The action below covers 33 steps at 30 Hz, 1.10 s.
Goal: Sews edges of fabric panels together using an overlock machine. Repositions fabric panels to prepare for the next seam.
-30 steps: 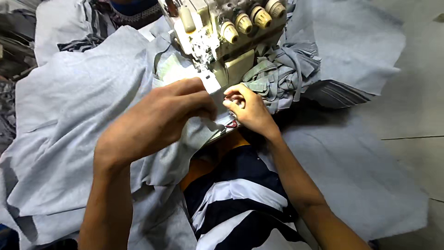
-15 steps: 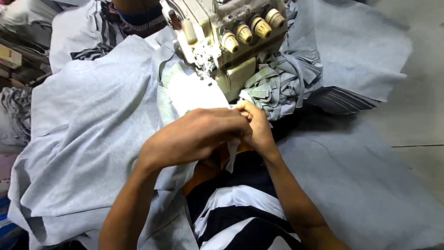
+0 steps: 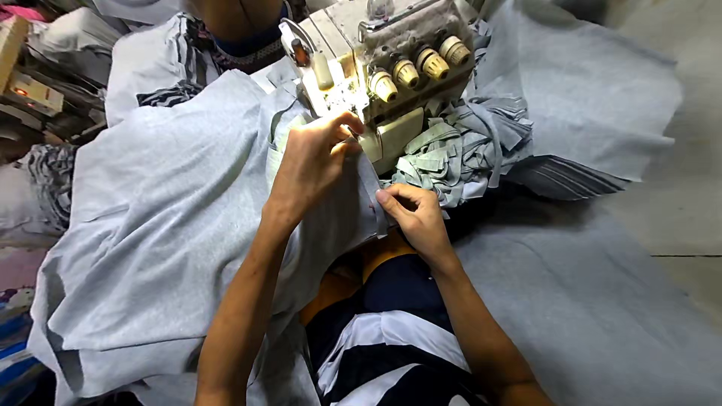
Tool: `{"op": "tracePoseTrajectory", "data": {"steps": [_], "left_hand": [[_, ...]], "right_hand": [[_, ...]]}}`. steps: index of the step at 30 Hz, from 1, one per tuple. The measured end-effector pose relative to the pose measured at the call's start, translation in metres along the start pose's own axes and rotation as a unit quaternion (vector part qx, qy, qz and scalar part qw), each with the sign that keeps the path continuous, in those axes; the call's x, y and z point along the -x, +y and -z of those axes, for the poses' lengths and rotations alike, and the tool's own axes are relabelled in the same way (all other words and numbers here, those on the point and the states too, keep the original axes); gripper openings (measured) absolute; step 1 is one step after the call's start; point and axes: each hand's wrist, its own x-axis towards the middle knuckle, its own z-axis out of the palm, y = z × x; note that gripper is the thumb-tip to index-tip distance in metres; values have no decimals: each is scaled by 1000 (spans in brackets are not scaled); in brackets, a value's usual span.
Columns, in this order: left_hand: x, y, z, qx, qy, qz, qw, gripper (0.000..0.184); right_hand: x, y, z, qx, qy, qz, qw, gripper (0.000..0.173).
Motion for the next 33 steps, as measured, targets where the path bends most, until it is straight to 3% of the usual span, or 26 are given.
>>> {"op": "tracePoseTrajectory", "data": {"steps": [4, 12, 19, 30, 33], "left_hand": [[-3, 0, -3, -24, 38, 36, 998, 22], [32, 9, -24, -155, 157, -13, 975, 22], [69, 4, -42, -179, 85, -63, 978, 33], [65, 3, -38, -162, 53, -43, 984, 37], [70, 5, -42, -150, 71, -26, 986, 37]], "right_hand": [[2, 0, -3, 27, 26, 7, 999, 18], [10, 5, -16, 24, 85, 5, 996, 17], [10, 6, -20, 28, 109, 20, 993, 13], [7, 2, -22, 13, 133, -6, 991, 12], [6, 2, -17, 19, 94, -25, 995, 32]]}}
